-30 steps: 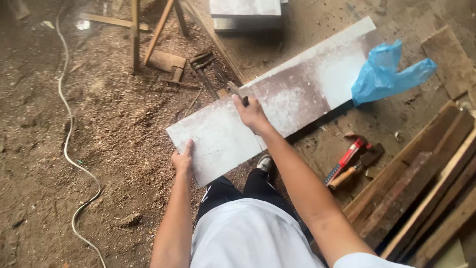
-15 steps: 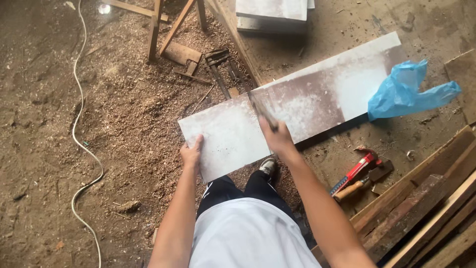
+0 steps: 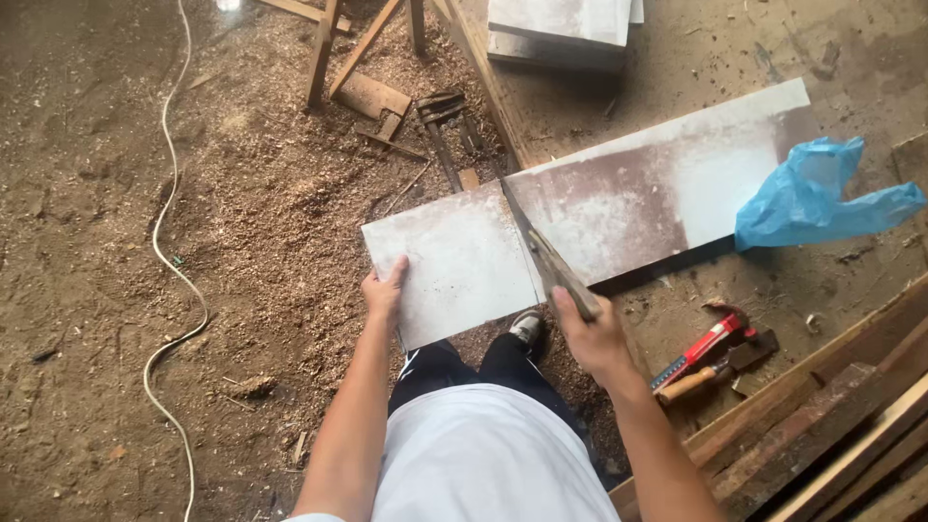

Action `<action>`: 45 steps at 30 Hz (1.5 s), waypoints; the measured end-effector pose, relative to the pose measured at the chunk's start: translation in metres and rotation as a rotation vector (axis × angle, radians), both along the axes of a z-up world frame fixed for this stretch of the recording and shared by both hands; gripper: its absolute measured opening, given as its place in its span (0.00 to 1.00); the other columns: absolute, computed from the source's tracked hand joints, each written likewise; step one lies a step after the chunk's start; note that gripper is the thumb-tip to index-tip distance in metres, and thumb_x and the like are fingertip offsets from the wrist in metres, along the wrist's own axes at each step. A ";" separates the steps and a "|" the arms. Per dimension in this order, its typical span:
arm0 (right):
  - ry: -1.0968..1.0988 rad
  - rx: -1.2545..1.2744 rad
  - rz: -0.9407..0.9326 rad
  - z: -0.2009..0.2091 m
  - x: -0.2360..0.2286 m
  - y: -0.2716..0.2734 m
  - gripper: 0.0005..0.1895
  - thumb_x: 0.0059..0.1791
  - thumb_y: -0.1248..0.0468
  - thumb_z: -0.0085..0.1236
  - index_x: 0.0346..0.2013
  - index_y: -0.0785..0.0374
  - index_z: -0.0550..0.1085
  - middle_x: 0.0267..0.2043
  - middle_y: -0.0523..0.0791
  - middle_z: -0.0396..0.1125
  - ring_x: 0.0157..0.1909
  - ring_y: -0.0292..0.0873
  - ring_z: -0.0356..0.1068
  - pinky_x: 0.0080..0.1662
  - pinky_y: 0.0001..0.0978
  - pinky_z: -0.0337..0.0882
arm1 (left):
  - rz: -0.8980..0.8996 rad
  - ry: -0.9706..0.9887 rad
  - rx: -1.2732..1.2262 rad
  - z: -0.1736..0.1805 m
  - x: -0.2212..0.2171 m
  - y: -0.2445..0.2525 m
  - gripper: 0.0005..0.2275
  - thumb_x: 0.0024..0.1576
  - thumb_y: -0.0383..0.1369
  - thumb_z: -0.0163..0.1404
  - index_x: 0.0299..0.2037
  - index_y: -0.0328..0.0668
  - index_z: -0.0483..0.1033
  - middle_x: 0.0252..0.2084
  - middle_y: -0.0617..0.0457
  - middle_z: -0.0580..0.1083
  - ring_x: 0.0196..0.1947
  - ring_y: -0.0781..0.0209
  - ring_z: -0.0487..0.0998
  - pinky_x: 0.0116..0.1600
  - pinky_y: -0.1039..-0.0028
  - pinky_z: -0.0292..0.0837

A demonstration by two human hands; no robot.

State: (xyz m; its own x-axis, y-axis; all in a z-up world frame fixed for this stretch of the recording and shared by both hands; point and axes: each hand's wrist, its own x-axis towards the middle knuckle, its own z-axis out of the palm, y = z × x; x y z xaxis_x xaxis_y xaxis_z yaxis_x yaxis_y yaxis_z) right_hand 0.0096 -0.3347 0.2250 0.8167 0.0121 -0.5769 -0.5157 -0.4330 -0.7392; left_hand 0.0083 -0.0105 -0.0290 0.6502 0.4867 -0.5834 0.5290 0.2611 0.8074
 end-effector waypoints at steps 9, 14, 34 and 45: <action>-0.092 -0.086 -0.013 -0.068 0.152 0.069 0.27 0.55 0.46 0.50 0.24 0.67 0.72 0.19 0.41 0.62 0.21 0.37 0.61 0.25 0.35 0.62 | 0.015 0.027 0.004 0.007 -0.002 -0.008 0.24 0.50 0.42 0.64 0.51 0.30 0.77 0.46 0.46 0.80 0.41 0.58 0.82 0.49 0.70 0.77; 0.142 -0.108 0.033 -0.017 0.052 0.026 0.23 0.54 0.45 0.44 0.33 0.62 0.73 0.18 0.36 0.58 0.19 0.32 0.58 0.22 0.30 0.60 | 0.018 -0.031 0.008 0.000 -0.001 -0.007 0.24 0.50 0.41 0.65 0.50 0.29 0.78 0.45 0.46 0.81 0.39 0.60 0.81 0.46 0.71 0.77; -0.161 -0.163 0.038 -0.025 0.039 0.037 0.22 0.53 0.48 0.50 0.22 0.60 0.70 0.15 0.42 0.63 0.18 0.38 0.63 0.24 0.37 0.63 | -0.011 -0.005 0.027 0.010 -0.005 -0.012 0.22 0.51 0.41 0.64 0.49 0.31 0.79 0.45 0.47 0.81 0.41 0.59 0.81 0.48 0.69 0.77; -0.305 -0.135 0.064 -0.009 0.023 0.042 0.23 0.54 0.48 0.48 0.22 0.60 0.68 0.14 0.41 0.61 0.15 0.37 0.62 0.21 0.35 0.61 | -0.059 0.001 0.064 0.006 0.029 -0.002 0.23 0.52 0.42 0.63 0.50 0.31 0.78 0.46 0.46 0.80 0.42 0.58 0.81 0.49 0.68 0.77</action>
